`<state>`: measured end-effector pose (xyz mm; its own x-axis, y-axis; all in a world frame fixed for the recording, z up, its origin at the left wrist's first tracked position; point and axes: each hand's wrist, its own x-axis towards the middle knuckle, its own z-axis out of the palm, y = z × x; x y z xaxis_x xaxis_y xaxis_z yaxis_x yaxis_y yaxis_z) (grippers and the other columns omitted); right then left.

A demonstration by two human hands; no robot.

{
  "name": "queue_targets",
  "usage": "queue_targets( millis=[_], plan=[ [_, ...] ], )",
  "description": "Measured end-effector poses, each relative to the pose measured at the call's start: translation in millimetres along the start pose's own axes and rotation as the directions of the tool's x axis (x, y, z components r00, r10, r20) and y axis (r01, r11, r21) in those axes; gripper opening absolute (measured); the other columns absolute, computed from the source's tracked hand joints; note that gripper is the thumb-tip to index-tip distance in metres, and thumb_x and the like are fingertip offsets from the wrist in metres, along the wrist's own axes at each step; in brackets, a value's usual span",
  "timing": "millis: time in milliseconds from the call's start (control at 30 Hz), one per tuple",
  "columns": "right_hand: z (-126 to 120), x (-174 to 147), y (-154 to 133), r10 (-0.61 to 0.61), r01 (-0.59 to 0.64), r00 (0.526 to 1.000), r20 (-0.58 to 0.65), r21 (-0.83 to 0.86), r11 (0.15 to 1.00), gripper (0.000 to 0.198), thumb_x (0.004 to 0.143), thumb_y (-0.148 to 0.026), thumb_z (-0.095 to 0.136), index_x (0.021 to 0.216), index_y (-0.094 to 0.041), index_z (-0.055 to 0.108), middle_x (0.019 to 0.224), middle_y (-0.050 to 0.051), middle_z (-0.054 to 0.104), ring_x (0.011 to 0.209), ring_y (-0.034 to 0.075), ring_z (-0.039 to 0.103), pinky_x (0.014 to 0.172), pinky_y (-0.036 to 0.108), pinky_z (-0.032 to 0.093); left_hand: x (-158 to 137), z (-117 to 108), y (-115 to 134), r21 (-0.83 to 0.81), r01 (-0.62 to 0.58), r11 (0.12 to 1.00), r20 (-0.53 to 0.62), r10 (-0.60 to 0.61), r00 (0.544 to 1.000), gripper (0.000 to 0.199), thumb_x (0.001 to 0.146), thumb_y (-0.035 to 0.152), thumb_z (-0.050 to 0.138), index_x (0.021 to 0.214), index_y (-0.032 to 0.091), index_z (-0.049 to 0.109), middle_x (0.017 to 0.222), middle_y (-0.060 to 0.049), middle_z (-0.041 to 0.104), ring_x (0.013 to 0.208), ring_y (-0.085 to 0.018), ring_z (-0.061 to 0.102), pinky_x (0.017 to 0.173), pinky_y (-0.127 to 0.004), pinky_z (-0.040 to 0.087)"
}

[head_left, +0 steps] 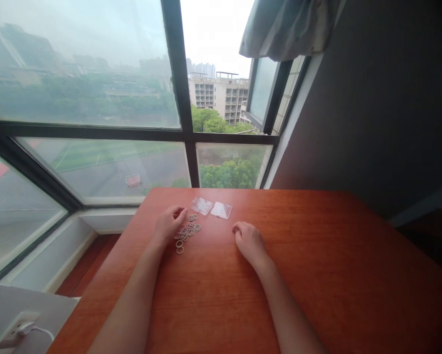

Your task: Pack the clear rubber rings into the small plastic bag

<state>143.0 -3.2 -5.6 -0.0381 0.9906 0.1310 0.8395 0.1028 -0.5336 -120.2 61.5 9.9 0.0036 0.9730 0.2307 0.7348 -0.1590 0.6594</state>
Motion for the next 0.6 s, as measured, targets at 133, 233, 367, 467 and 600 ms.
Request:
queue_targets(
  millis=[133,233,367,467,600],
  plan=[
    [0.0,-0.3,-0.2,0.002,-0.002,1.000,-0.007,-0.007,1.000,0.024,0.084,-0.011,0.044,0.084,-0.021,0.065,0.087,0.003,0.067,0.086,0.016,0.058,0.074,0.023,0.036,-3.5,3.6,-4.3,0.006,-0.071,0.997,0.086,0.070,0.994,0.035,0.085,0.046,0.045,0.085,0.018,0.067,0.084,-0.006,0.070,0.081,-0.021,0.062,0.074,-0.029,0.047],
    [0.5,-0.4,0.4,0.004,-0.004,1.000,-0.005,-0.009,1.000,0.024,0.084,-0.011,0.044,0.085,-0.022,0.065,0.087,0.003,0.067,0.086,0.016,0.058,0.074,0.023,0.036,-7.1,11.2,4.6,-0.009,-0.202,0.979,0.134,0.202,0.970,0.029,0.084,0.039,0.047,0.083,0.019,0.068,0.089,-0.006,0.069,0.088,-0.022,0.060,0.083,-0.032,0.046],
    [0.4,-0.7,0.8,0.006,-0.006,1.000,0.000,0.000,1.000,0.024,0.085,-0.011,0.044,0.085,-0.022,0.065,0.088,0.003,0.067,0.086,0.016,0.058,0.075,0.023,0.037,-13.3,24.8,22.7,-0.051,-0.266,0.963,0.162,0.271,0.949,0.023,0.083,0.032,0.049,0.079,0.018,0.067,0.085,-0.006,0.067,0.085,-0.021,0.059,0.082,-0.032,0.046],
    [-0.2,-0.8,1.2,-0.005,0.005,1.000,-0.009,0.013,1.000,0.024,0.085,-0.011,0.044,0.084,-0.022,0.065,0.087,0.003,0.067,0.087,0.016,0.059,0.076,0.023,0.037,-22.7,41.9,43.2,-0.106,-0.330,0.938,0.213,0.345,0.914,0.021,0.083,0.027,0.050,0.073,0.016,0.066,0.079,-0.006,0.065,0.079,-0.018,0.058,0.076,-0.029,0.046],
    [0.0,1.2,4.3,0.015,-0.013,0.999,-0.046,0.050,0.999,0.023,0.085,-0.013,0.044,0.083,-0.022,0.066,0.088,0.003,0.068,0.086,0.016,0.059,0.076,0.023,0.039,-36.8,63.4,69.5,-0.209,-0.385,0.899,0.230,0.428,0.874,0.015,0.081,0.019,0.052,0.075,0.017,0.066,0.083,-0.006,0.065,0.082,-0.017,0.057,0.078,-0.028,0.045]
  ],
)
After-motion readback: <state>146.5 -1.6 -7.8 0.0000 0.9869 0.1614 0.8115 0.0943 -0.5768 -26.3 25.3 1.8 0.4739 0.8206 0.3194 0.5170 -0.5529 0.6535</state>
